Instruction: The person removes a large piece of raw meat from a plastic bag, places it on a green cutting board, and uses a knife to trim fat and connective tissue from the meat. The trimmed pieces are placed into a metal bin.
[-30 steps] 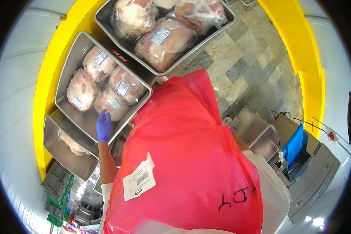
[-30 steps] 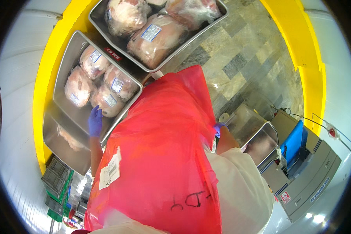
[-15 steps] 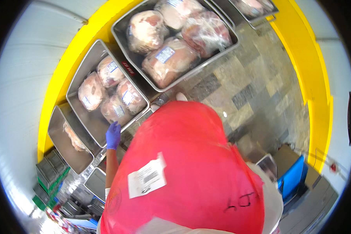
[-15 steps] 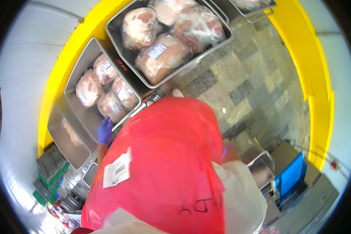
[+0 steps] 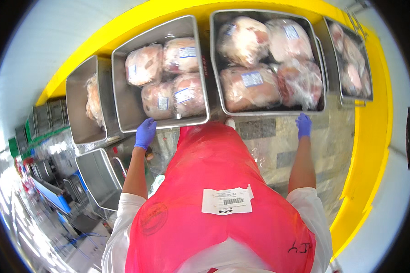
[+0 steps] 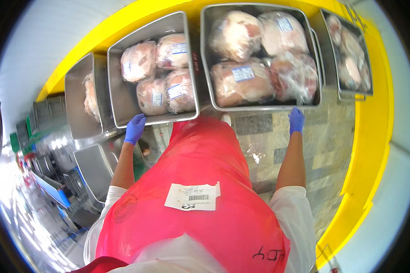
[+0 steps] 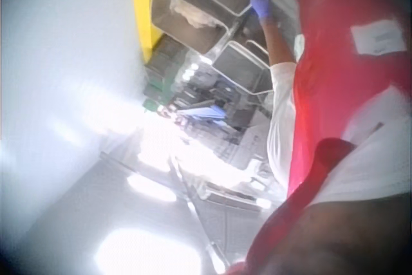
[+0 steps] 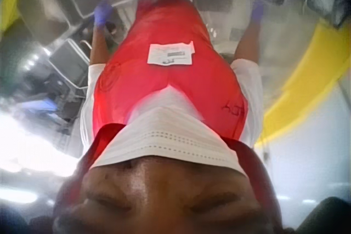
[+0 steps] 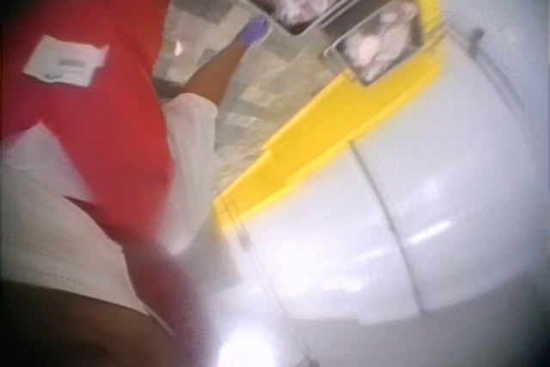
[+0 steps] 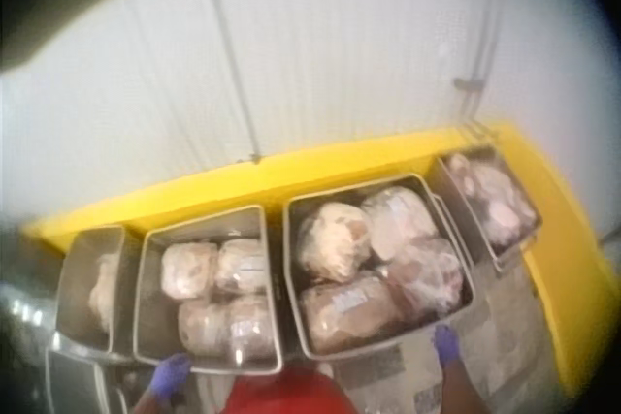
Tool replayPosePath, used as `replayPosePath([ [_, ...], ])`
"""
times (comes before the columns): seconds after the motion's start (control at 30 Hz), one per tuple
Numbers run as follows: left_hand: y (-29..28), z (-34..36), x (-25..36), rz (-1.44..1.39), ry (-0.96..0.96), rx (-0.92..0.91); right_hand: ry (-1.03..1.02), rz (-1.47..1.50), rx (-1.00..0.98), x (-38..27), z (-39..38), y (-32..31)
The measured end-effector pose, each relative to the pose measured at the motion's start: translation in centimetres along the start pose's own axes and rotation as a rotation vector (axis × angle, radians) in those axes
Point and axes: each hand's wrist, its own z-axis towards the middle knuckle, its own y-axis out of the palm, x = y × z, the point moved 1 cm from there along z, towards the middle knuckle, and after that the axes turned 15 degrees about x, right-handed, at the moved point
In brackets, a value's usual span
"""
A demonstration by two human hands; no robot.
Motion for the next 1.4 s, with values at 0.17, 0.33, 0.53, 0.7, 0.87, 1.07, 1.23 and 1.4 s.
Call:
replayPosePath([
  [0.17, 2.6, 0.6, -4.9, -0.303, -0.351, 0.049, -0.444, -0.06, -0.308, -14.7, -8.7, 20.1],
  [0.33, 8.4, 3.5, -9.7, -0.883, -0.883, 0.057, -0.944, -0.39, -0.584, -16.5, -24.5, 34.9],
  [0.53, 16.2, 8.1, -14.2, -0.923, -1.23, -0.012, -1.045, -0.758, -0.768, -10.7, -28.6, 45.8],
  [0.7, 27.4, 7.8, -21.5, -0.694, -1.13, -0.125, -1.283, -1.088, -0.882, -4.2, -22.4, 55.3],
  [0.87, 30.4, 9.1, -19.6, -0.553, -1.322, -0.001, -1.271, -1.523, -0.847, 1.4, -15.6, 61.9],
  [1.07, 37.5, 7.6, -22.6, -0.239, -1.193, -0.278, -0.753, -1.428, -0.524, 4.3, -11.8, 64.8],
  [1.23, 40.7, 6.1, -24.6, 0.095, -0.655, -0.54, -0.956, -1.416, -0.788, 7.4, -6.0, 65.4],
  [1.4, 42.3, 6.5, -26.0, -0.605, -1.573, -0.278, -0.611, -1.364, -0.743, 6.7, -8.4, 66.4],
])
